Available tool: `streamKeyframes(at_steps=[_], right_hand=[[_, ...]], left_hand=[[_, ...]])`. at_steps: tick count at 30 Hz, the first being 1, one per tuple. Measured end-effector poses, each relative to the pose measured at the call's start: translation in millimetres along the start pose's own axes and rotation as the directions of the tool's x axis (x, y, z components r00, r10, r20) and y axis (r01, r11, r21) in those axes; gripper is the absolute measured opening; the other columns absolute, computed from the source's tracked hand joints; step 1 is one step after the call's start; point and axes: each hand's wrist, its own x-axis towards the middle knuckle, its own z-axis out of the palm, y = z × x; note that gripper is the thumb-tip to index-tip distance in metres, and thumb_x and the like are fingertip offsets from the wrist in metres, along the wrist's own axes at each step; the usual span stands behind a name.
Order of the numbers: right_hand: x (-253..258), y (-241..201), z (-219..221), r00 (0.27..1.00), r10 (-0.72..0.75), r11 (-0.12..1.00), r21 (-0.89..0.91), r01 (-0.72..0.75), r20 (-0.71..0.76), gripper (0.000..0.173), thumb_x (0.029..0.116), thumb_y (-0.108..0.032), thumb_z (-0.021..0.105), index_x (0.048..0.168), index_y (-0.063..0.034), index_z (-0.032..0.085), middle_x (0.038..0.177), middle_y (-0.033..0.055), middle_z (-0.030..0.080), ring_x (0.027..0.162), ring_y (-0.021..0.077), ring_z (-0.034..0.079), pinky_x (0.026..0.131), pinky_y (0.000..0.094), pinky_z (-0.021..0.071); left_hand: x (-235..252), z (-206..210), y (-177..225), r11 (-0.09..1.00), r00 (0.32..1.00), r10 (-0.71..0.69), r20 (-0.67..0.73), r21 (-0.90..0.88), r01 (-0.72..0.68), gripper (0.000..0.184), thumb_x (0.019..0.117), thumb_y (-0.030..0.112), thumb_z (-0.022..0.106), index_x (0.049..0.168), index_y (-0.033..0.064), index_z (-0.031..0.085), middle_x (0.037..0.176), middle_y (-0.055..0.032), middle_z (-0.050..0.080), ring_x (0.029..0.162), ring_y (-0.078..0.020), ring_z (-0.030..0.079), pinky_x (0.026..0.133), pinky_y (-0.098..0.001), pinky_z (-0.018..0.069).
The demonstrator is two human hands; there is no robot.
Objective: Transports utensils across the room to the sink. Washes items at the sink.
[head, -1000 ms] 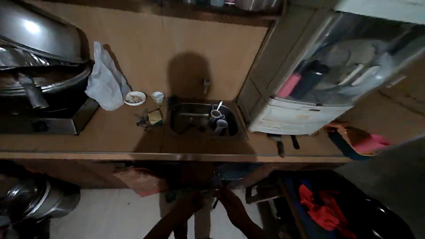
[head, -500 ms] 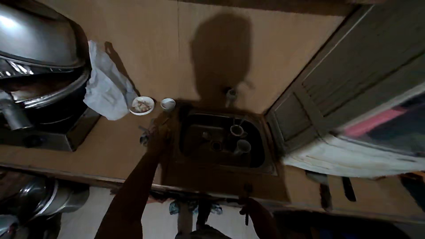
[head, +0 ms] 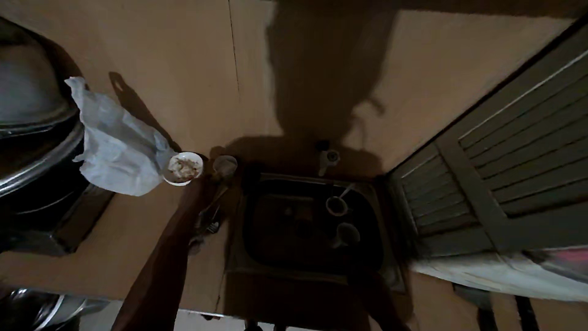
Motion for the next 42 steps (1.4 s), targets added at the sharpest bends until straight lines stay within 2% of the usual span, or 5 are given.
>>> streamKeyframes(at_steps=[6,20,27,36,42], right_hand=[[12,-14,27,0.995,0.073,0.997,0.019,-0.075,0.062,0.032,0.1044,-0.009,0.055,0.130,0.0090,0.060,0.118,0.0243,0.067,0.105,0.0277,0.067,0.097,0.0415,0.0530],[82,-48,36,0.978,-0.119,0.990,0.096,0.104,0.169,0.038,0.1079,-0.017,0.050,0.140,0.0023,0.056,0.136,0.0197,0.061,0.120,0.0213,0.061,0.105,0.0351,0.0479],[95,-65,44,0.974,-0.111,0.990,-0.060,0.125,0.197,0.034,0.1055,-0.014,0.053,0.136,0.0003,0.061,0.130,0.0208,0.064,0.118,0.0282,0.063,0.104,0.0432,0.0494],[94,-28,51,0.960,-0.202,0.960,-0.157,0.234,0.192,0.043,0.1051,-0.015,0.053,0.147,-0.0054,0.053,0.151,0.0196,0.051,0.137,0.0315,0.053,0.115,0.0442,0.0417],[82,-33,27,0.949,-0.028,0.909,0.403,-0.106,0.313,0.036,0.1101,-0.014,0.039,0.143,-0.0054,0.049,0.107,0.0038,0.063,0.080,0.0056,0.059,0.071,0.0223,0.0511]], left_hand=[[118,37,11,0.967,0.985,0.174,-0.004,0.189,-0.170,0.042,0.1067,0.027,0.054,0.139,0.0007,0.056,0.139,-0.0278,0.057,0.129,-0.0481,0.055,0.106,-0.0679,0.0428],[84,42,68,0.978,0.989,0.113,0.092,0.164,-0.127,0.041,0.1065,0.027,0.055,0.142,0.0061,0.056,0.139,-0.0257,0.058,0.130,-0.0461,0.054,0.106,-0.0667,0.0425],[-31,151,108,0.586,0.583,0.718,0.380,0.122,-0.801,0.046,0.1015,0.015,0.057,0.148,0.0118,0.055,0.153,-0.0176,0.051,0.142,-0.0408,0.046,0.115,-0.0600,0.0361],[-5,173,93,0.736,0.757,0.547,0.357,0.227,-0.638,0.043,0.1042,0.033,0.054,0.139,0.0102,0.061,0.143,-0.0177,0.058,0.134,-0.0401,0.052,0.115,-0.0599,0.0372],[-41,164,109,0.776,0.777,0.626,0.060,0.044,-0.629,0.036,0.1019,0.029,0.059,0.133,0.0131,0.067,0.136,-0.0141,0.064,0.130,-0.0350,0.057,0.112,-0.0564,0.0418]])
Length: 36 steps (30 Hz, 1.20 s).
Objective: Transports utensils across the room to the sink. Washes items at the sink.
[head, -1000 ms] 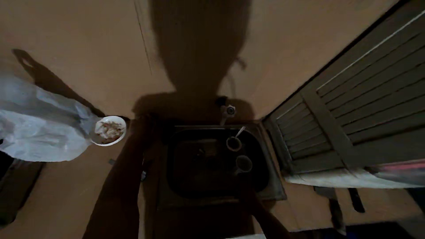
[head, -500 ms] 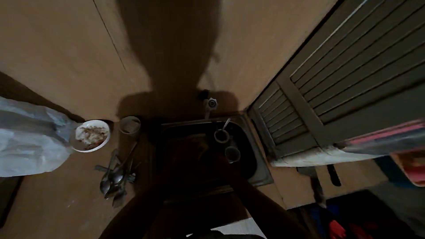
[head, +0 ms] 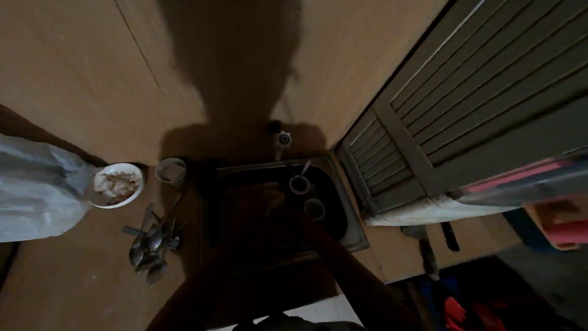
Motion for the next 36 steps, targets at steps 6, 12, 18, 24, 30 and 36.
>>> streamKeyframes(at_steps=[6,12,18,24,30,36], right_hand=[[-11,-5,4,0.998,0.045,0.995,0.091,-0.048,0.034,0.038,0.1094,-0.024,0.046,0.144,-0.0106,0.050,0.086,-0.0028,0.057,0.059,0.0013,0.049,0.054,0.0180,0.0451],[10,-3,10,0.989,-0.061,0.998,-0.006,0.060,-0.137,0.034,0.1083,-0.017,0.049,0.136,0.0022,0.055,0.120,0.0127,0.065,0.097,0.0116,0.064,0.085,0.0285,0.0550],[28,-2,19,0.950,-0.195,0.938,-0.329,0.108,-0.244,0.035,0.1028,-0.014,0.058,0.132,0.0043,0.061,0.140,0.0239,0.057,0.126,0.0274,0.058,0.107,0.0391,0.0477],[22,-4,25,0.936,-0.172,0.976,-0.183,0.119,-0.307,0.043,0.1079,-0.013,0.048,0.145,0.0086,0.046,0.145,0.0253,0.052,0.131,0.0274,0.054,0.109,0.0357,0.0451],[42,-14,-13,0.925,-0.088,0.892,-0.442,-0.092,-0.370,0.042,0.1088,-0.020,0.047,0.143,0.0035,0.052,0.144,0.0229,0.055,0.135,0.0319,0.053,0.113,0.0439,0.0420],[97,13,-75,0.960,-0.088,0.887,-0.460,-0.046,-0.266,0.046,0.1035,-0.029,0.060,0.141,-0.0034,0.055,0.128,0.0205,0.064,0.115,0.0294,0.065,0.101,0.0459,0.0522]], left_hand=[[7,18,-32,0.988,0.990,-0.123,0.063,-0.081,0.128,0.045,0.0970,0.036,0.066,0.136,0.0134,0.065,0.141,-0.0172,0.060,0.132,-0.0352,0.055,0.111,-0.0540,0.0435],[-23,5,34,0.708,0.858,-0.364,0.363,-0.490,0.508,0.049,0.1085,0.036,0.050,0.140,-0.0008,0.055,0.124,-0.0210,0.065,0.111,-0.0274,0.065,0.099,-0.0455,0.0515],[-15,27,38,0.652,0.847,-0.385,0.367,-0.540,0.531,0.055,0.1067,0.034,0.055,0.150,0.0021,0.045,0.137,-0.0231,0.060,0.123,-0.0313,0.061,0.106,-0.0482,0.0491],[-4,16,45,0.645,0.809,-0.404,0.427,-0.495,0.583,0.050,0.1049,0.023,0.059,0.147,-0.0011,0.047,0.137,-0.0243,0.059,0.124,-0.0326,0.060,0.106,-0.0481,0.0484],[-9,22,50,0.867,0.809,-0.276,0.520,-0.230,0.443,0.050,0.1018,0.029,0.063,0.142,0.0013,0.055,0.136,-0.0214,0.061,0.126,-0.0328,0.060,0.107,-0.0495,0.0479],[-27,25,25,0.742,0.792,-0.307,0.527,-0.390,0.546,0.049,0.1030,0.029,0.062,0.145,0.0066,0.053,0.137,-0.0175,0.062,0.124,-0.0282,0.061,0.107,-0.0484,0.0489]])
